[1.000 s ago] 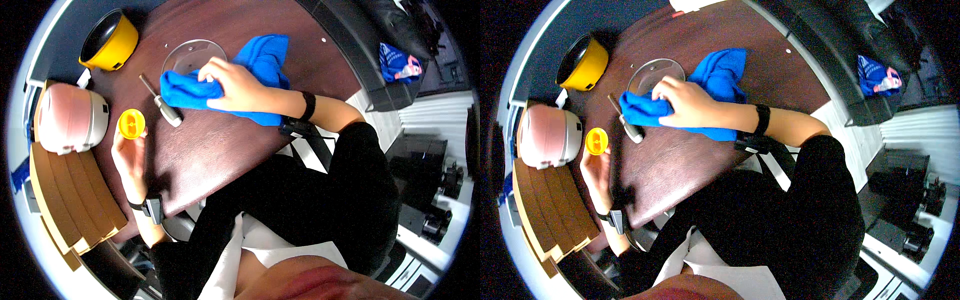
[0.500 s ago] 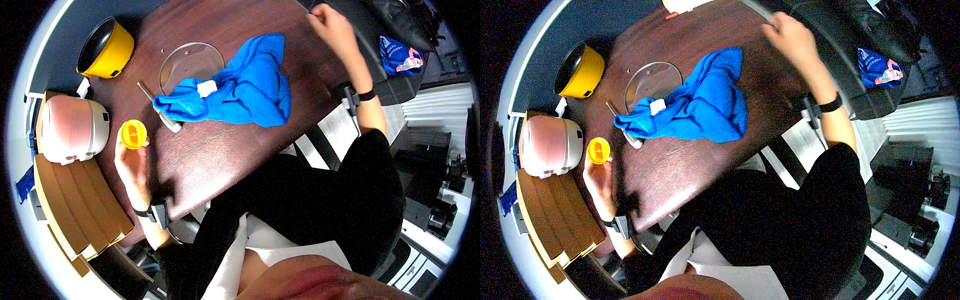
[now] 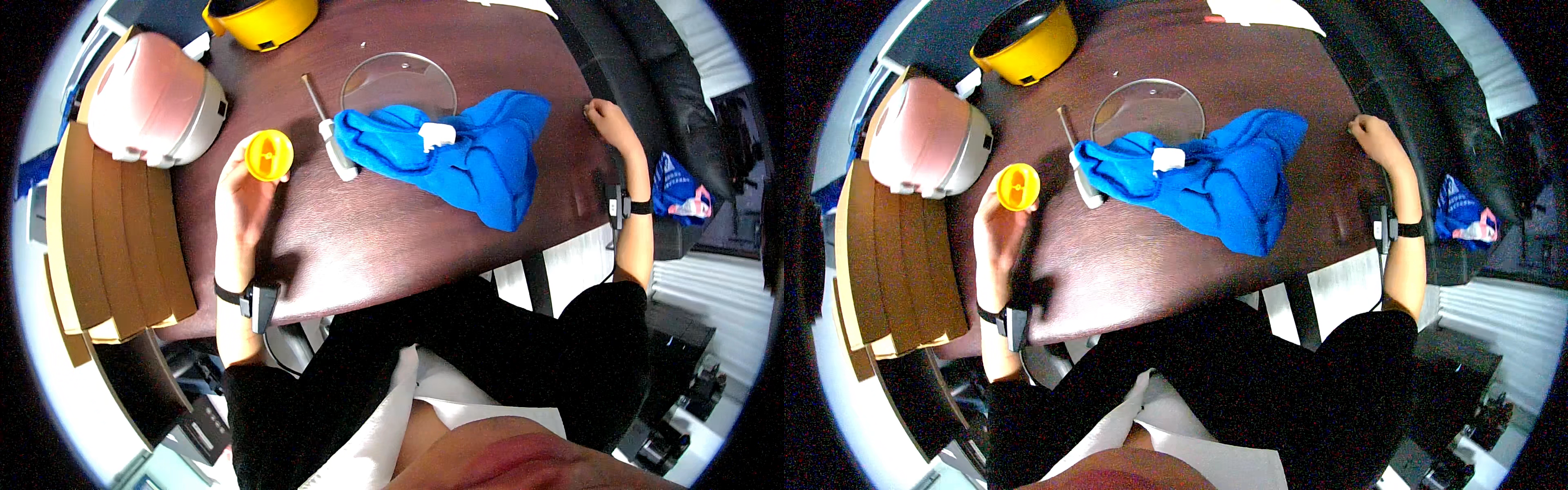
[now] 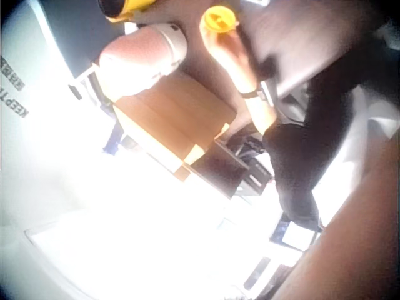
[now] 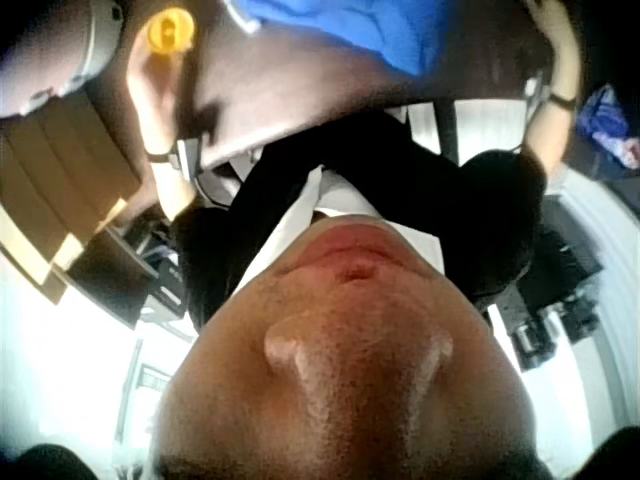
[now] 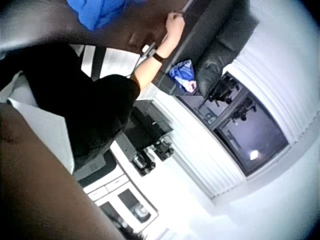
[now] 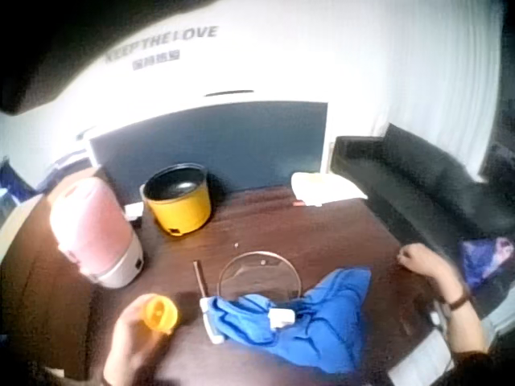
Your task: The person cleans a clear circular lid and a yellow plastic component with a blue cloth, then uses a screwdriver to fasten a screw into the yellow component. The person then places the yellow component onto the clear lid and tightens the screw to secure them together.
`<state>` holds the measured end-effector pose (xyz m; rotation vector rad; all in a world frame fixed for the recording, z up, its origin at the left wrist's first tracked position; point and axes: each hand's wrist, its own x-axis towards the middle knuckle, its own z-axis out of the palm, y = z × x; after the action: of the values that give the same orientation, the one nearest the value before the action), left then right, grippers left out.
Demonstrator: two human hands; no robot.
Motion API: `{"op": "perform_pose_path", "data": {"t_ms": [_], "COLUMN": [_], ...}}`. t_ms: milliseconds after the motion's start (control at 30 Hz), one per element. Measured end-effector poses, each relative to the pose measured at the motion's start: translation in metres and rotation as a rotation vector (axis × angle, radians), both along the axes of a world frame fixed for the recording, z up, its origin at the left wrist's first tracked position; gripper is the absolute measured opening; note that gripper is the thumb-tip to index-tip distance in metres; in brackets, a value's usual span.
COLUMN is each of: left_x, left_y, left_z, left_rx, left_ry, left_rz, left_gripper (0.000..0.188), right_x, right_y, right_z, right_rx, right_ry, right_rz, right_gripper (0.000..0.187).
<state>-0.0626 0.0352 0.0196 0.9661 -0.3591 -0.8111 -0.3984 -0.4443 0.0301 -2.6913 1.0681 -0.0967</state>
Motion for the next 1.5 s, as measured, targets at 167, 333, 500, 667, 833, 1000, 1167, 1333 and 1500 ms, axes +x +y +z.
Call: {"op": "perform_pose_path", "data": {"t_ms": [167,333,500,667,833,1000,1167,1333,1500], "left_x": [0.004,0.006,0.006,0.000,0.001,-0.001,-0.005,-0.028,-0.049], "left_y": [-0.001,0.002,-0.002,-0.003,0.005,-0.002,-0.006,-0.019,-0.032], "left_z": [-0.004,-0.008,-0.007,-0.002,-0.012,-0.017,-0.013,-0.006,-0.009], "left_rx": [-0.068,-0.119,-0.132,-0.093,-0.146,-0.271,-0.344,-0.262,-0.150], "left_ry": [0.026,0.065,0.041,0.050,0.035,0.099,0.100,0.052,-0.006], "left_rz": [-0.060,-0.041,-0.048,0.050,0.090,0.023,-0.023,-0.091,0.021], "left_gripper": [0.029,0.029,0.027,0.028,0.032,0.029,0.026,0.034,0.020], "right_x": [0.111,0.228,0.302,0.278,0.199,0.169,0.179,0.191,0.201], "right_y": [0.054,0.104,0.141,0.165,0.239,0.262,0.244,0.271,0.302], "right_z": [0.046,0.055,0.036,0.044,0.071,0.033,0.020,0.049,0.024], "right_rx": [-0.094,-0.133,-0.087,0.070,-0.048,-0.241,-0.041,0.002,-0.095], "right_ry": [-0.179,-0.224,-0.149,-0.184,-0.287,-0.161,-0.418,-0.666,-0.659], "right_rz": [0.424,0.714,0.745,0.788,1.043,0.965,0.830,0.898,1.001], "right_gripper": [0.027,0.030,0.034,0.028,0.067,0.055,0.041,0.044,0.044]}}
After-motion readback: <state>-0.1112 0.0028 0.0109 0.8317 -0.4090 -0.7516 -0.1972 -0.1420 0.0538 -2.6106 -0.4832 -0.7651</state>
